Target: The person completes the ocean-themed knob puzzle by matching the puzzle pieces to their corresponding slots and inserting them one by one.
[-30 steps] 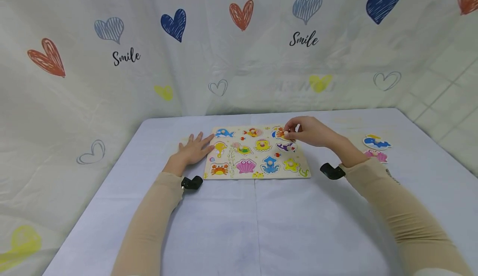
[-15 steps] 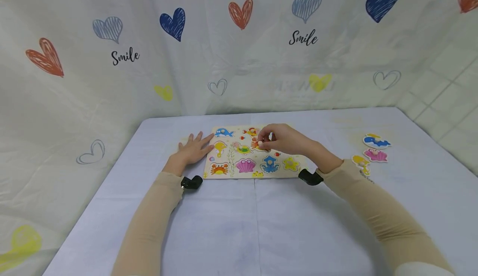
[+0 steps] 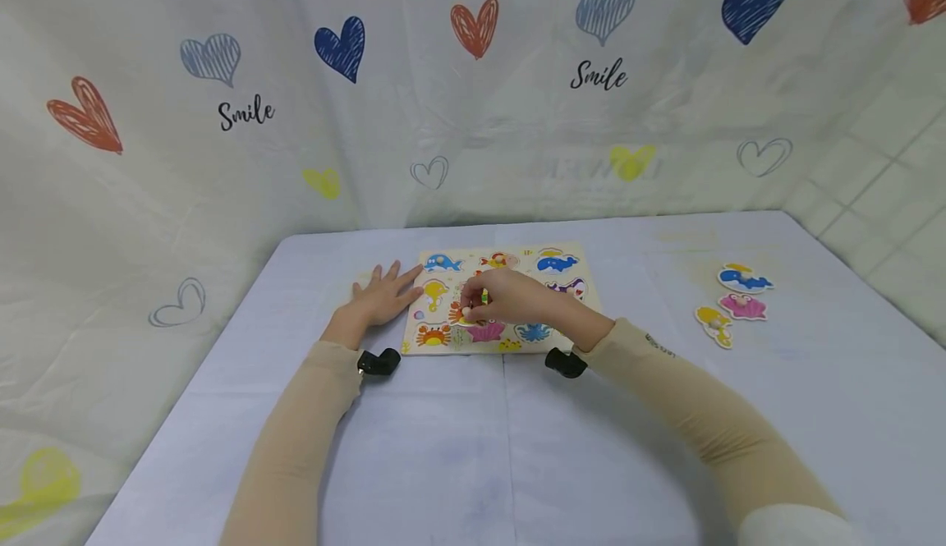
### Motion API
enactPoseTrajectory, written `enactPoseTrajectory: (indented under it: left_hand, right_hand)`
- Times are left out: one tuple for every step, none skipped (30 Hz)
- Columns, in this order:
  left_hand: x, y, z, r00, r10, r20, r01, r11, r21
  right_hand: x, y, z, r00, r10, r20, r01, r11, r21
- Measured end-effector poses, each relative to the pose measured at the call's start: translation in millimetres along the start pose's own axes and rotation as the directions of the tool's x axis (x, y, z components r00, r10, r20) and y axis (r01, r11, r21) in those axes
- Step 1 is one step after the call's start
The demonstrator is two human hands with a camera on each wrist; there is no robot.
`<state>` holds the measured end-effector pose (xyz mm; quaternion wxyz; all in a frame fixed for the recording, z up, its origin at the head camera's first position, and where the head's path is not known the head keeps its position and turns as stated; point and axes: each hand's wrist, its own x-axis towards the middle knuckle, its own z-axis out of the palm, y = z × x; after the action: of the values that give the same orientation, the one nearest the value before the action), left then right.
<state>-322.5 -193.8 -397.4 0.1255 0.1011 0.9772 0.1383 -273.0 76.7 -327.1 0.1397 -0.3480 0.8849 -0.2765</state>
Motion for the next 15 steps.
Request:
enactPoseTrajectory:
  left_hand:
    - [0.0,-0.3,0.0,1.000,0.000,0.000,0.000,1.000,-0.001]
    - [0.0,-0.4,-0.1,1.000,0.001,0.000,-0.001,1.000,-0.001]
    - [-0.1,-0.5,-0.3,1.000,0.001,-0.001,-0.001,1.000,-0.001]
    - [-0.1,-0.4,-0.5,1.000,0.001,0.000,-0.001,1.000,-0.002]
    - [-0.2,-0.4,-0.7,1.000,0.002,0.000,-0.002,1.000,-0.003]
    - [-0.3,-0.4,-0.8,1.000,0.004,-0.001,-0.004,1.000,-0.002]
    - [-0.2,-0.4,-0.8,1.000,0.005,-0.001,-0.005,1.000,-0.001]
    - [-0.3,-0.4,-0.8,1.000,0.006,-0.001,-0.006,1.000,0.001]
    - [-0.3,-0.4,-0.6,1.000,0.008,0.000,-0.008,1.000,0.001]
    - [-0.5,-0.6,-0.5,1.000,0.010,0.000,-0.010,1.000,0.002]
    - [-0.7,-0.8,-0.5,1.000,0.011,0.000,-0.011,1.000,0.002]
    - [-0.6,-1.1,-0.4,1.000,0.012,0.000,-0.012,1.000,0.004]
    - [-0.4,-1.3,-0.2,1.000,0.013,-0.001,-0.013,1.000,0.005]
    - [-0.5,-1.3,-0.2,1.000,0.015,-0.001,-0.015,1.000,0.006]
    - [-0.5,-1.3,-0.1,1.000,0.016,-0.001,-0.016,1.000,0.008]
  right_hand:
    - [3.5,-0.8,2.3,1.000,0.004,0.006,-0.003,1.000,-0.009]
    - [6.9,-1.7,4.3,1.000,0.009,0.011,-0.009,1.000,-0.019]
    - [10.4,-2.4,6.1,1.000,0.012,0.017,-0.012,1.000,-0.026]
    - [13.7,-2.8,8.3,1.000,0.018,0.022,-0.017,0.999,-0.032]
    - [17.1,-2.8,10.5,0.999,0.023,0.027,-0.022,0.999,-0.042]
    - [19.9,-3.5,12.6,0.999,0.031,0.035,-0.030,0.998,-0.049]
    - [22.6,-4.1,14.7,0.998,0.040,0.043,-0.037,0.998,-0.056]
    - [25.1,-4.7,17.1,0.997,0.049,0.051,-0.046,0.997,-0.062]
    - [27.2,-5.8,19.4,0.997,0.056,0.059,-0.052,0.996,-0.066]
    - [29.4,-6.8,21.8,0.996,0.063,0.067,-0.058,0.995,-0.076]
    - [31.0,-8.8,23.7,0.995,0.073,0.074,-0.066,0.994,-0.086]
    - [32.8,-11.1,25.5,0.993,0.083,0.081,-0.074,0.992,-0.099]
    - [34.6,-12.8,27.4,0.992,0.089,0.085,-0.080,0.991,-0.112]
    - [36.4,-14.6,29.0,0.992,0.095,0.088,-0.083,0.989,-0.124]
    - [38.1,-16.5,30.3,0.991,0.098,0.090,-0.085,0.987,-0.139]
